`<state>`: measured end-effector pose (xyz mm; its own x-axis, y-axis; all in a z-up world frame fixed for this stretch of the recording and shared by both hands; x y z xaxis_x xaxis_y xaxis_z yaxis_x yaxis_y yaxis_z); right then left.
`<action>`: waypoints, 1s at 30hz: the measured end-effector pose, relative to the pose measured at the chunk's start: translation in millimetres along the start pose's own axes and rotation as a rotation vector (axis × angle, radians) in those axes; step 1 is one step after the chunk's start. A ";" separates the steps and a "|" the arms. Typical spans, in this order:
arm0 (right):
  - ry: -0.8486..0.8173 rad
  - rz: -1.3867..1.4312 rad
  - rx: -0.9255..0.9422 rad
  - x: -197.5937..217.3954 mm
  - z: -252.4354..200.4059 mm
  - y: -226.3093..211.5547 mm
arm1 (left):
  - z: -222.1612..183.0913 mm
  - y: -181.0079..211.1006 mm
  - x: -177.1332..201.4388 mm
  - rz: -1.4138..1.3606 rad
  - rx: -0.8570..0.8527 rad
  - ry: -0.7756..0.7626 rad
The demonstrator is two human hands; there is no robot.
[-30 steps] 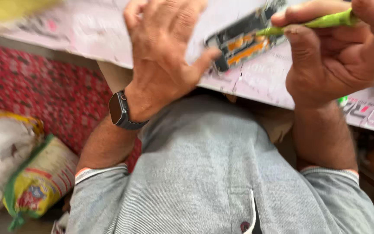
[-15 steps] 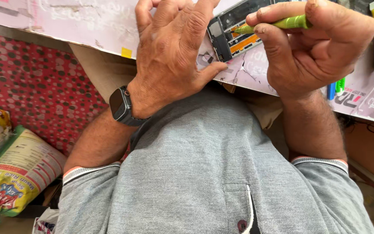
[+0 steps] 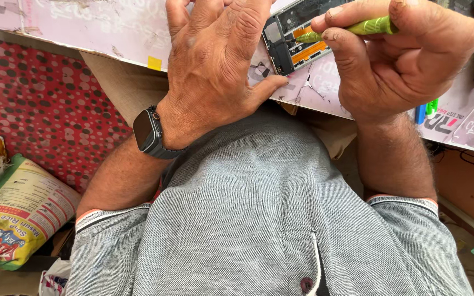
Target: The person uses a green tool to manipulate the internal components of a disassembled mobile phone on a work surface. They turn the phone over and use the tool to press and probe different parts of the device's circuitry.
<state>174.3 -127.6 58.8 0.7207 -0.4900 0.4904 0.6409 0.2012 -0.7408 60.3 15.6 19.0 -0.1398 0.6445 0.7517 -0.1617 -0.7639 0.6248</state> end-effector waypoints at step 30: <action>-0.114 -0.177 0.173 11.1 17.5 -25.8 | 2.1 1.4 2.2 -0.016 -0.010 0.008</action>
<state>170.4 -123.4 91.5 0.6119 -0.4336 0.6615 0.7884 0.2678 -0.5538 61.8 16.0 22.0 -0.1448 0.6570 0.7398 -0.1733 -0.7530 0.6348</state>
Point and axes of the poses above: each hand's wrist, its own z-axis towards the middle knuckle, its own x-axis out of the back of the hand, y = z × x, the point moved 8 cm from there along z, towards the middle knuckle, and after that the axes turned 13 degrees about -y, right-handed, at the moved point
